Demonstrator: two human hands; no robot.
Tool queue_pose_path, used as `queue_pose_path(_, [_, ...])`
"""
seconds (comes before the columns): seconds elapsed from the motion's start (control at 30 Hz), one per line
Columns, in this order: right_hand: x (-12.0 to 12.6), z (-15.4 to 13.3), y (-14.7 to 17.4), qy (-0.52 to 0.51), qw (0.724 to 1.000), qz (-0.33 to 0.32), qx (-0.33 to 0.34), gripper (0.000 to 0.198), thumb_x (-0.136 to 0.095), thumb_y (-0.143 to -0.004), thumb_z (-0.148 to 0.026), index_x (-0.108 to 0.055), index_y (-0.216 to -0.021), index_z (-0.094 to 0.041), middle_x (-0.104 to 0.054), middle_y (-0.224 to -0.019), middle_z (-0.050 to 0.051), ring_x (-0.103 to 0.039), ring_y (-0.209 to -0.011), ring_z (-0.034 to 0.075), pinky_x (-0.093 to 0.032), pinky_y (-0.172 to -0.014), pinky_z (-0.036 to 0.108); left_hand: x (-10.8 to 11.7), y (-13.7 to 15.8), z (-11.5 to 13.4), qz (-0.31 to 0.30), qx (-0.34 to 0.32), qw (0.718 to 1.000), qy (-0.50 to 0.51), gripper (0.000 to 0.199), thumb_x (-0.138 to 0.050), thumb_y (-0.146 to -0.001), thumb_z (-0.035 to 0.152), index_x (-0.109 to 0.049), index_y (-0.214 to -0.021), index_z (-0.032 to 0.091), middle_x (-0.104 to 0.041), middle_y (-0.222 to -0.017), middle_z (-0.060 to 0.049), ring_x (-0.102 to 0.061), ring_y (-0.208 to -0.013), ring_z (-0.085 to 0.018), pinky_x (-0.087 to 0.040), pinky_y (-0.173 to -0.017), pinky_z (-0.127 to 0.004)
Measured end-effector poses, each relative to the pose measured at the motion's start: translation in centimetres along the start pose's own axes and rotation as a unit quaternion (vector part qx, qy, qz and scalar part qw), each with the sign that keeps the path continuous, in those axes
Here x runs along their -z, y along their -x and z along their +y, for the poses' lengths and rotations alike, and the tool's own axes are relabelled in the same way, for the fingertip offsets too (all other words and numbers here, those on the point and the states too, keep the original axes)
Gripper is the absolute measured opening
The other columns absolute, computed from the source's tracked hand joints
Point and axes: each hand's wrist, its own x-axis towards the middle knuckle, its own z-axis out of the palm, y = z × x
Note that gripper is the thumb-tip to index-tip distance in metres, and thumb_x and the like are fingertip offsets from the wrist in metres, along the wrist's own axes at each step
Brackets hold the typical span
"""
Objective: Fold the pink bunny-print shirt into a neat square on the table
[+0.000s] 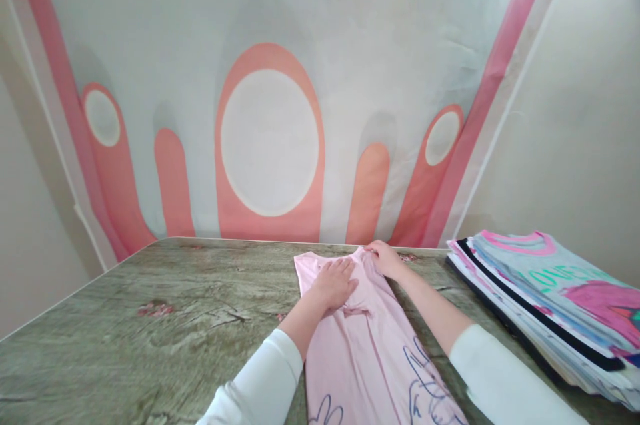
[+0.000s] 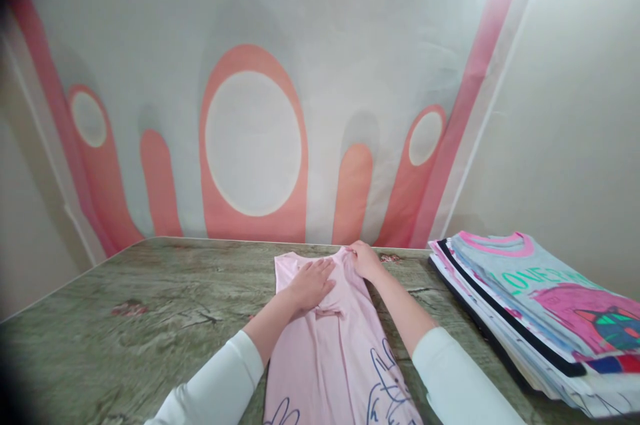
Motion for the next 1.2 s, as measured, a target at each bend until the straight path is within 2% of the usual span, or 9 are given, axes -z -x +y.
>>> queue_pose_path(0.2, [-0.3, 2.7, -3.0, 0.002, 0.997, -0.077, -0.009, 0.015, -0.054, -0.075, -0.013, -0.068, -0.080, -0.015, -0.067, -0.082, 0.006, -0.058, -0.076, 0.016, -0.045, -0.071, 0.026, 0.0, 0.0, 0.1, -0.003, 0.005, 1.000, 0.005, 0.050, -0.026, -0.093, 0.042, -0.030, -0.138, 0.019, -0.030, -0.144, -0.008, -0.027, -0.131, -0.025, -0.022, -0.105, -0.042])
queue_pose_path(0.37, [-0.5, 4.2, -3.8, -0.002, 0.991, -0.132, -0.010, 0.014, -0.061, -0.073, -0.026, -0.065, -0.070, -0.013, -0.064, -0.065, 0.003, -0.054, -0.060, 0.013, -0.040, -0.056, 0.022, 0.0, 0.0, 0.2, -0.001, 0.007, 1.000, 0.010, 0.051, -0.025, -0.093, 0.043, -0.030, -0.137, 0.018, -0.031, -0.144, -0.008, -0.027, -0.131, -0.025, -0.023, -0.105, -0.042])
queue_pose_path(0.57, [-0.2, 5.0, -4.0, -0.002, 0.991, -0.129, -0.043, 0.019, -0.062, -0.072, -0.034, -0.060, -0.067, -0.015, -0.062, -0.064, 0.001, -0.051, -0.058, 0.012, -0.037, -0.053, 0.021, 0.2, 0.1, 0.4, -0.012, 0.016, 1.000, 0.008, 0.052, -0.024, -0.093, 0.043, -0.031, -0.137, 0.017, -0.030, -0.144, -0.008, -0.026, -0.131, -0.025, -0.021, -0.106, -0.043])
queue_pose_path(0.7, [-0.8, 4.5, -3.7, 0.010, 0.992, -0.099, -0.077, 0.014, -0.063, -0.071, -0.029, -0.058, -0.067, -0.016, -0.061, -0.064, 0.001, -0.051, -0.058, 0.012, -0.037, -0.053, 0.022, 0.4, 0.2, 0.7, -0.024, 0.040, 0.999, 0.007, 0.054, -0.024, -0.092, 0.044, -0.030, -0.137, 0.015, -0.028, -0.145, -0.010, -0.025, -0.132, -0.026, -0.021, -0.106, -0.044])
queue_pose_path(0.8, [-1.2, 3.6, -3.1, 0.027, 0.993, -0.060, -0.097, 0.007, -0.061, -0.072, -0.022, -0.058, -0.074, -0.016, -0.061, -0.070, 0.002, -0.053, -0.063, 0.013, -0.039, -0.058, 0.023, 0.5, 0.3, 1.0, -0.033, 0.057, 0.998, 0.019, 0.055, -0.025, -0.092, 0.045, -0.029, -0.138, 0.015, -0.027, -0.145, -0.010, -0.024, -0.132, -0.026, -0.021, -0.106, -0.045])
queue_pose_path(0.87, [-1.3, 2.4, -2.6, 0.042, 0.994, -0.028, -0.102, 0.011, -0.060, -0.072, -0.018, -0.058, -0.083, -0.015, -0.061, -0.079, 0.005, -0.055, -0.071, 0.016, -0.041, -0.065, 0.025, 0.7, 0.2, 1.0, -0.026, 0.060, 0.997, 0.039, 0.055, -0.030, -0.091, 0.045, -0.033, -0.136, 0.014, -0.030, -0.144, -0.011, -0.026, -0.131, -0.027, -0.022, -0.106, -0.045])
queue_pose_path(0.97, [-1.3, -0.4, -1.6, 0.066, 0.994, 0.019, -0.087, 0.021, -0.056, -0.073, -0.012, -0.057, -0.094, -0.015, -0.058, -0.097, 0.011, -0.053, -0.090, 0.021, -0.039, -0.079, 0.031, 1.6, -0.2, -0.1, 0.008, 0.048, 0.994, 0.102, 0.045, -0.043, -0.086, 0.037, -0.049, -0.125, 0.015, -0.047, -0.132, -0.011, -0.040, -0.123, -0.024, -0.030, -0.103, -0.038])
queue_pose_path(1.07, [-1.8, -4.0, 0.0, 0.068, 0.998, 0.002, -0.008, 0.023, -0.050, -0.074, -0.007, -0.060, -0.092, -0.017, -0.058, -0.096, 0.011, -0.052, -0.095, 0.022, -0.037, -0.083, 0.032, 3.2, -0.3, -3.0, 0.060, 0.091, 0.982, 0.155, 0.030, -0.048, -0.081, 0.021, -0.061, -0.108, 0.018, -0.062, -0.113, -0.006, -0.053, -0.107, -0.020, -0.038, -0.095, -0.029])
queue_pose_path(1.2, [-3.3, -7.6, 2.1, 0.023, 0.995, -0.052, 0.082, 0.021, -0.051, -0.077, -0.010, -0.062, -0.093, -0.017, -0.062, -0.096, 0.008, -0.053, -0.096, 0.021, -0.037, -0.087, 0.031, 4.9, 1.3, -8.1, 0.101, 0.179, 0.967, 0.151, 0.026, -0.048, -0.078, 0.012, -0.065, -0.096, 0.015, -0.065, -0.101, -0.007, -0.058, -0.096, -0.019, -0.042, -0.088, -0.028])
